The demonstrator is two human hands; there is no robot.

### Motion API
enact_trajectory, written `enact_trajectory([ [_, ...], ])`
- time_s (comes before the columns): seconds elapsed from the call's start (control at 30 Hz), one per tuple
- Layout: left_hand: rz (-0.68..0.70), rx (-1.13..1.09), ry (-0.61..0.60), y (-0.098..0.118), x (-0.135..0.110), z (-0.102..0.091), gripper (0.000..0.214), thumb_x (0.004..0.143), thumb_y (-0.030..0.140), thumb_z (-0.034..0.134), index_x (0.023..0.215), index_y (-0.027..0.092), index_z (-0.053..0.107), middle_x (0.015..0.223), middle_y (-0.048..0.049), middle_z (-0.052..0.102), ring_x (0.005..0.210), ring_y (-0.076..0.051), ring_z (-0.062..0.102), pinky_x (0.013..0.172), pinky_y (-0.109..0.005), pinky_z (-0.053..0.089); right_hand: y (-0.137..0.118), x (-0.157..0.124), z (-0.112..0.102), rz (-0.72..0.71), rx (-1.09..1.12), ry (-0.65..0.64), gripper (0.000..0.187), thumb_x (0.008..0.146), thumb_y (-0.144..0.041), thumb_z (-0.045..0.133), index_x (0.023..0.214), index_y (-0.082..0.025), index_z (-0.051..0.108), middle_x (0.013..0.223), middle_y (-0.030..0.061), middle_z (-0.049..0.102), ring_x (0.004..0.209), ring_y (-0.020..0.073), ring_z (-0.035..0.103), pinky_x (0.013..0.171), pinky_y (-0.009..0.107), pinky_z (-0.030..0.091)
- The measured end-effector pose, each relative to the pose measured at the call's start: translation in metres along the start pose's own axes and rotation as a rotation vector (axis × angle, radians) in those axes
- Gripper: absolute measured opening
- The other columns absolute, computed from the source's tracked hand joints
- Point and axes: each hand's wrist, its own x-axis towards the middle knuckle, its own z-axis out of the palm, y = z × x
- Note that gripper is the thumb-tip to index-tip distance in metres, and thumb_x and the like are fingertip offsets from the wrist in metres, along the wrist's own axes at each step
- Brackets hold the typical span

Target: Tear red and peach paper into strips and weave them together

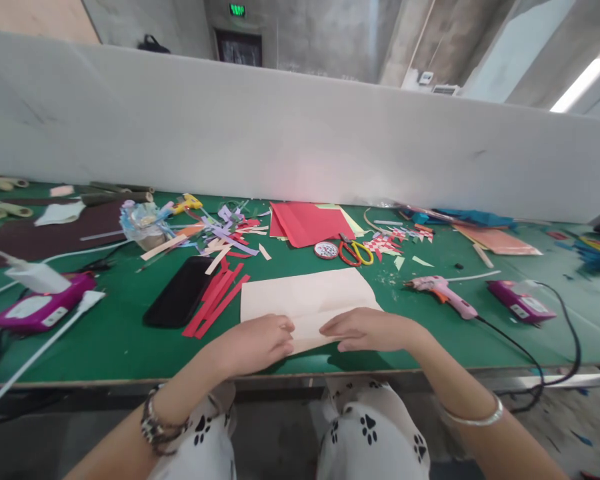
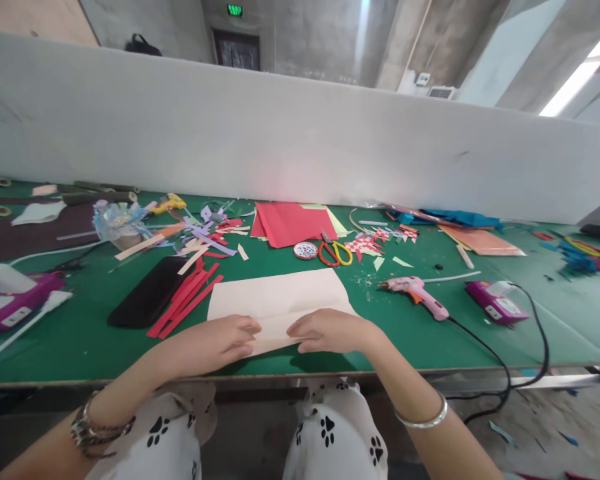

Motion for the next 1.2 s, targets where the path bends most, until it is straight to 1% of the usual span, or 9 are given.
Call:
enact_trajectory([
  [0.1,-0.030,0.003,-0.011,-0.004,0.005,-0.003,0.030,0.088,0.023,0.037,0.082,0.015,0.065,0.097,-0.0059,0.063,0.087,-0.017,0.059,0.073,-0.024,0.042,0.007,-0.005,-0.010,0.062,0.050,-0.064,0.032,0.086,-0.034,0.045,0.106,-0.017,0.064,0.109,0.0076,0.064,0.097,0.0185,0.059,0.081,0.027,0.043],
  [0.17,-0.070,0.068,0.000,-0.004,0.007,-0.001,0.033,0.089,0.026,0.035,0.075,0.015,0.064,0.084,-0.0044,0.064,0.077,-0.016,0.059,0.065,-0.024,0.041,0.010,-0.007,-0.011,0.093,0.003,-0.045,0.034,0.089,-0.034,0.040,0.099,-0.015,0.066,0.100,0.0089,0.067,0.089,0.0178,0.060,0.076,0.026,0.043],
  [0.27,-0.151,0.202,0.044,-0.005,0.011,0.007,0.038,0.091,0.028,0.031,0.070,0.016,0.060,0.072,-0.0038,0.064,0.069,-0.018,0.060,0.058,-0.026,0.038,0.012,-0.005,-0.001,0.153,-0.210,0.097,0.033,0.091,-0.029,0.036,0.090,-0.016,0.066,0.089,0.0076,0.067,0.083,0.0180,0.059,0.084,0.033,0.038],
  [0.37,-0.219,0.304,0.082,-0.009,0.016,0.017,0.034,0.091,0.031,0.034,0.074,0.016,0.059,0.073,-0.0050,0.064,0.068,-0.020,0.061,0.054,-0.027,0.036,0.016,0.004,0.019,0.205,-0.423,0.270,0.029,0.091,-0.025,0.036,0.086,-0.018,0.064,0.086,0.0054,0.064,0.085,0.0178,0.057,0.095,0.041,0.028],
  [0.47,-0.233,0.343,0.085,-0.015,0.020,0.023,0.031,0.091,0.031,0.036,0.076,0.015,0.058,0.075,-0.0050,0.063,0.069,-0.021,0.061,0.054,-0.027,0.037,0.023,0.013,0.036,0.206,-0.522,0.387,0.023,0.090,-0.027,0.041,0.081,-0.018,0.060,0.083,0.0056,0.060,0.084,0.0180,0.052,0.085,0.035,0.034],
  [0.57,-0.232,0.337,0.105,-0.020,0.022,0.027,0.029,0.091,0.029,0.035,0.078,0.015,0.057,0.078,-0.0039,0.062,0.070,-0.018,0.061,0.055,-0.026,0.037,0.032,0.019,0.044,0.224,-0.531,0.457,0.017,0.088,-0.026,0.045,0.078,-0.018,0.056,0.079,0.0041,0.057,0.079,0.0170,0.050,0.074,0.029,0.036],
  [0.7,-0.283,0.379,0.118,-0.021,0.023,0.030,0.026,0.091,0.025,0.035,0.081,0.014,0.056,0.082,-0.0047,0.061,0.074,-0.018,0.061,0.055,-0.025,0.038,0.036,0.022,0.044,0.260,-0.538,0.468,0.010,0.085,-0.024,0.049,0.079,-0.018,0.055,0.078,0.0024,0.057,0.078,0.0162,0.050,0.070,0.028,0.033],
  [1.03,-0.370,0.333,0.133,-0.017,0.025,0.028,0.021,0.091,0.024,0.037,0.084,0.016,0.055,0.082,-0.0030,0.060,0.073,-0.017,0.060,0.055,-0.025,0.040,0.038,0.027,0.040,0.302,-0.543,0.451,0.013,0.086,-0.028,0.049,0.080,-0.019,0.056,0.081,0.0024,0.056,0.077,0.0157,0.049,0.066,0.027,0.030],
  [1.2,-0.349,0.460,0.196,-0.011,0.028,0.032,0.017,0.088,0.018,0.040,0.086,0.014,0.057,0.089,-0.0078,0.061,0.084,-0.023,0.058,0.066,-0.034,0.044,0.042,0.030,0.043,0.305,-0.581,0.462,0.011,0.086,-0.027,0.050,0.081,-0.019,0.056,0.082,0.0027,0.056,0.078,0.0160,0.050,0.065,0.027,0.030],
])
